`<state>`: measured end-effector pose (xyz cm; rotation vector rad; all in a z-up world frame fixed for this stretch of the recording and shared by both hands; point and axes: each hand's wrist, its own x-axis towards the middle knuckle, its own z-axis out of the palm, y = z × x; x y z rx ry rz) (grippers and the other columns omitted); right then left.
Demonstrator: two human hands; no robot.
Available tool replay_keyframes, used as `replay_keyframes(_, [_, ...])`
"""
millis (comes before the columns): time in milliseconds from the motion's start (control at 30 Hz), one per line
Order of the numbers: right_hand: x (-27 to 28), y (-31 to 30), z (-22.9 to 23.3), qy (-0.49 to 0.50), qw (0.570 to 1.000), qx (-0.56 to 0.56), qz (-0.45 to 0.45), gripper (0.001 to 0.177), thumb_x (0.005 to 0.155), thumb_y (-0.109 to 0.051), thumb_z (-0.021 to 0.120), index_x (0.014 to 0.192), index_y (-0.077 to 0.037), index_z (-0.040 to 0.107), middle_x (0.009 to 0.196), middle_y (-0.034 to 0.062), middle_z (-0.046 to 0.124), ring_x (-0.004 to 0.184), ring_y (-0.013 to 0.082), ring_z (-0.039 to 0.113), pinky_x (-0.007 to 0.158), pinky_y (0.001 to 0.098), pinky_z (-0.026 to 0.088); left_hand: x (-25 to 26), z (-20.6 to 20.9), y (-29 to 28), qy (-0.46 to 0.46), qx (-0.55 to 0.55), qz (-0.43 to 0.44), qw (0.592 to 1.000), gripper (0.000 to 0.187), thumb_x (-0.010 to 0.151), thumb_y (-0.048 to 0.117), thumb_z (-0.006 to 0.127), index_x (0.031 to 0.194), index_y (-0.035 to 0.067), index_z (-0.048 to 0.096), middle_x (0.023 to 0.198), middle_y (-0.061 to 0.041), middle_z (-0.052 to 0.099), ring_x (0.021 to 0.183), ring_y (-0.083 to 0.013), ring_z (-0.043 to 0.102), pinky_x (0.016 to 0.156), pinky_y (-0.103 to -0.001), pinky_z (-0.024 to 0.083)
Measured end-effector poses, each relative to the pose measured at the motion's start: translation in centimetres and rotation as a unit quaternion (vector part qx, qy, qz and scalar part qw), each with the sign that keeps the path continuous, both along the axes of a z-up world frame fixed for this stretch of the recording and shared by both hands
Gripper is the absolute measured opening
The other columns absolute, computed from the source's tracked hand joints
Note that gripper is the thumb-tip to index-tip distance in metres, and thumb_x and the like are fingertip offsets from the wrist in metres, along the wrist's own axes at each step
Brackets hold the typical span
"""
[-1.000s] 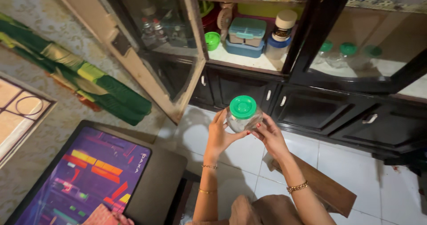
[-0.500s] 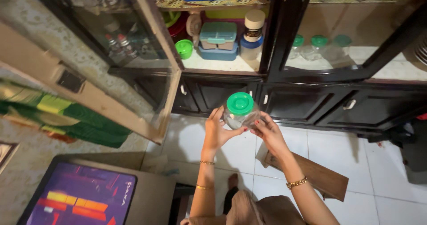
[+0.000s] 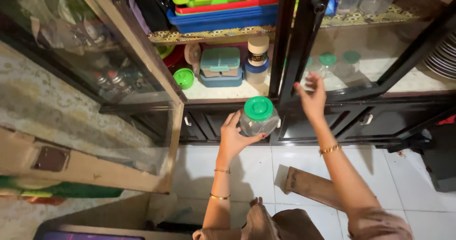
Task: The person wipes glass jars with a cloth, places them in a cabinet, and سپس cleans a red cup.
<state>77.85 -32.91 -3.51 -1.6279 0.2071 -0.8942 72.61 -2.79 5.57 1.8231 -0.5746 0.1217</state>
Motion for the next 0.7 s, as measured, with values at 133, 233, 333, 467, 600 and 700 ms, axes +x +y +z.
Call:
replay_keyframes(133, [4.3,-1.3,2.1,0.008,0.978,-0.155,-0.136,0.087,0.083,-0.025,0.096,0.147,0.000,0.042,0.133,0.0182,0.057,0.120,0.0320,0.056,0.101,0.0452,0.046,1.9,-0.4,0.2,-0.011,0.013,0.003,1.000,0.096,0.060,0.031,0.099,0.136,-0.009,0.056,0.134,-0.014,0.060,0.117,-0.0208,0.066,0.092,-0.037,0.063])
replay_keyframes(233, [5.9,-0.7,2.1,-0.009,0.958,-0.219,-0.186,0.093,0.082,-0.025,0.099,0.148,0.002,0.040,0.137,0.0208,0.054,0.127,0.0383,0.051,0.109,0.0489,0.039,3.3,-0.9,0.5,-0.006,0.024,0.014,1.000,0.099,0.060,0.033,0.099,0.136,-0.011,0.054,0.134,-0.014,0.060,0.116,-0.0204,0.066,0.092,-0.037,0.064])
replay_keyframes(333, [6.8,-0.1,2.1,0.008,0.953,-0.220,-0.207,0.094,0.080,-0.024,0.100,0.145,0.004,0.038,0.135,0.0232,0.051,0.126,0.0417,0.047,0.109,0.0494,0.038,4.3,-1.5,1.0,0.000,0.030,0.020,0.999,0.101,0.059,0.033,0.099,0.136,-0.013,0.053,0.133,-0.015,0.060,0.116,-0.0202,0.066,0.091,-0.037,0.063])
replay_keyframes(467, [7.2,-0.1,2.2,0.033,0.947,-0.229,-0.223,0.092,0.080,-0.024,0.098,0.142,0.008,0.038,0.132,0.0249,0.050,0.124,0.0426,0.048,0.108,0.0498,0.039,5.2,-1.9,1.3,0.009,0.030,0.021,0.999,0.099,0.059,0.034,0.098,0.137,-0.010,0.056,0.132,-0.014,0.062,0.116,-0.0203,0.066,0.089,-0.039,0.063])
replay_keyframes(600, [7.0,0.1,2.0,0.041,0.950,-0.221,-0.218,0.087,0.082,-0.022,0.096,0.140,0.007,0.039,0.131,0.0254,0.049,0.124,0.0427,0.048,0.108,0.0501,0.040,5.8,-2.0,1.3,0.014,0.034,0.020,0.999,0.096,0.059,0.034,0.098,0.136,-0.008,0.057,0.131,-0.013,0.063,0.116,-0.0207,0.067,0.088,-0.041,0.063])
replay_keyframes(700, [5.9,0.4,1.4,0.030,0.944,-0.230,-0.235,0.090,0.080,-0.022,0.094,0.143,0.008,0.037,0.133,0.0263,0.048,0.126,0.0440,0.047,0.110,0.0506,0.039,6.4,-2.2,1.2,0.030,0.039,0.009,0.999,0.096,0.058,0.033,0.098,0.136,-0.006,0.058,0.133,-0.013,0.062,0.115,-0.0206,0.067,0.090,-0.041,0.063])
